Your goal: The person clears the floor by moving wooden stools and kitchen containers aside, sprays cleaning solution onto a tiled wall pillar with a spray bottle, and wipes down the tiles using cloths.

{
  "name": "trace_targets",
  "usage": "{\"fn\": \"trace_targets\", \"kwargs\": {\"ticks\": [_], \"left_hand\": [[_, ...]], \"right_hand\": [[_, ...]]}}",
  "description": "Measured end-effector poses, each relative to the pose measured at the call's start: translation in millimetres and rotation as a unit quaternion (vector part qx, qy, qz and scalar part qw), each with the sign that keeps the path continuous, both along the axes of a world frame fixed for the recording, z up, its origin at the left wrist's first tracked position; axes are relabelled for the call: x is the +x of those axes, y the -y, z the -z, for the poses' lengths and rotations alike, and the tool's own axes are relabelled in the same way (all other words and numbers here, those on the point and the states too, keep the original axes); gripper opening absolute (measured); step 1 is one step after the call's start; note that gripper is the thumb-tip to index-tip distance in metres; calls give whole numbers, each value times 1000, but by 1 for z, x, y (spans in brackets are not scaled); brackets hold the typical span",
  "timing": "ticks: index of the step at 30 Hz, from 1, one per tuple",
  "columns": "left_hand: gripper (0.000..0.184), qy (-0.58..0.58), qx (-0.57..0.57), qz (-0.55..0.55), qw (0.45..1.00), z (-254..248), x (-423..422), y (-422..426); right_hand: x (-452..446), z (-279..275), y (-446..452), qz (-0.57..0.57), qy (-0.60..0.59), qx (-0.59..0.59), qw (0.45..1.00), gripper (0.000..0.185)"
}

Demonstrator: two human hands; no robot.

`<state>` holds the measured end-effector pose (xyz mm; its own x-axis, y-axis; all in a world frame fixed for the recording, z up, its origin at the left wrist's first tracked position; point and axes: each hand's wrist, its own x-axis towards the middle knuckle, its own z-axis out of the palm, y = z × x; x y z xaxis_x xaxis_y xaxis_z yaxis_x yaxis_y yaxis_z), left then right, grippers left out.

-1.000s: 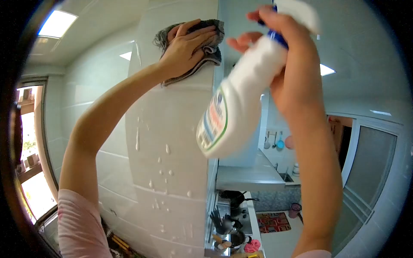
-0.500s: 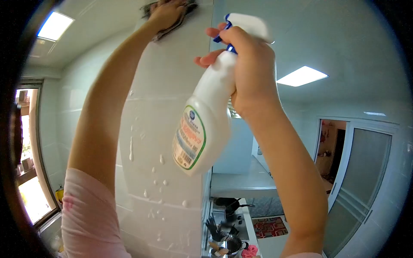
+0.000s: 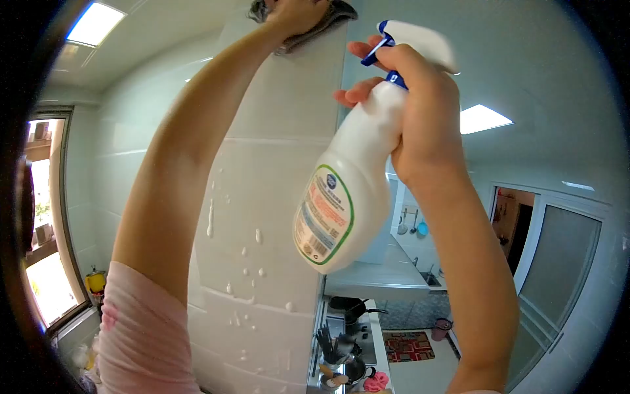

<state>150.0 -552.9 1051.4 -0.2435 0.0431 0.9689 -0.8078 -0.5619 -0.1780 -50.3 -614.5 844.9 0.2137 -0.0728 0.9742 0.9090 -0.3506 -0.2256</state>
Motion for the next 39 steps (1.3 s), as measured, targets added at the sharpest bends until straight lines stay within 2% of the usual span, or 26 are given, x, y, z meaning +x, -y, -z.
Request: {"fn": "trace_targets", "kwargs": {"ticks": [1,2,3,5,7,9,14,15,16,17,18,22,23,26,29,30,31,32,33,35,36,37,39], "left_hand": [[55,-17,-4,-5,1000,5,-2,-10],[54,-7,-14,-47,999,-12,20,-9],[54,-65,-39,-1,997,-2,12,-21],[55,-114,-86,14,990,6,5,-30],[56,-176,-100,-9,979,-6,22,-40],[55,-162,-162,27,973,-10,39,-42],[51,-237,-104,-56,964,43,30,-57],[53,-213,-182,-32,960,41,77,-49],[61,-181,-194,-7,964,73,76,-50],[58,-183,-165,-29,969,108,74,-55],[57,-138,-178,-18,974,148,77,-53],[67,-133,-61,-90,985,320,69,-58],[70,-126,-19,-122,984,341,62,-60],[73,-103,-43,-107,988,295,63,-58],[70,-87,-144,-30,985,162,76,-49],[69,-132,-144,-7,981,123,65,-52],[55,-139,-193,-35,971,91,62,-50],[46,-150,-143,18,978,68,32,-62],[46,-104,-131,-53,985,68,33,-59],[47,-43,41,54,997,90,57,-66],[44,4,33,20,999,105,48,-69],[43,154,91,177,968,183,73,-57],[62,133,275,147,941,294,56,-76]], "right_hand": [[2,0,0,-1,1,4,1000,28],[3,2,-1,-4,-2,2,1000,28],[4,5,-3,-6,-8,1,1000,29],[7,10,-5,-17,-21,4,1000,29],[4,13,0,-19,-33,14,999,30],[1,17,2,-10,-36,12,999,31],[-3,35,5,-26,-50,39,998,33],[-6,39,8,-34,-54,41,997,35],[-7,44,8,-43,-56,42,997,36],[-9,52,6,-36,-52,52,997,39],[-13,59,2,-37,-54,60,996,40],[-27,82,-12,-20,-67,72,995,45],[-28,87,-13,-19,-71,75,994,46],[-29,93,-14,-9,-88,61,994,47],[-27,95,-13,12,-81,65,994,48],[-25,95,-14,20,-76,72,994,48],[-22,96,-15,26,-72,79,994,48],[-20,96,-15,28,-74,80,994,48],[-17,96,-16,31,-74,82,993,47],[-13,100,-16,25,-85,90,992,47],[-12,104,-15,15,-93,94,991,47],[-10,108,-15,2,-98,100,990,47],[-10,116,-15,-7,-106,118,987,47]]}}
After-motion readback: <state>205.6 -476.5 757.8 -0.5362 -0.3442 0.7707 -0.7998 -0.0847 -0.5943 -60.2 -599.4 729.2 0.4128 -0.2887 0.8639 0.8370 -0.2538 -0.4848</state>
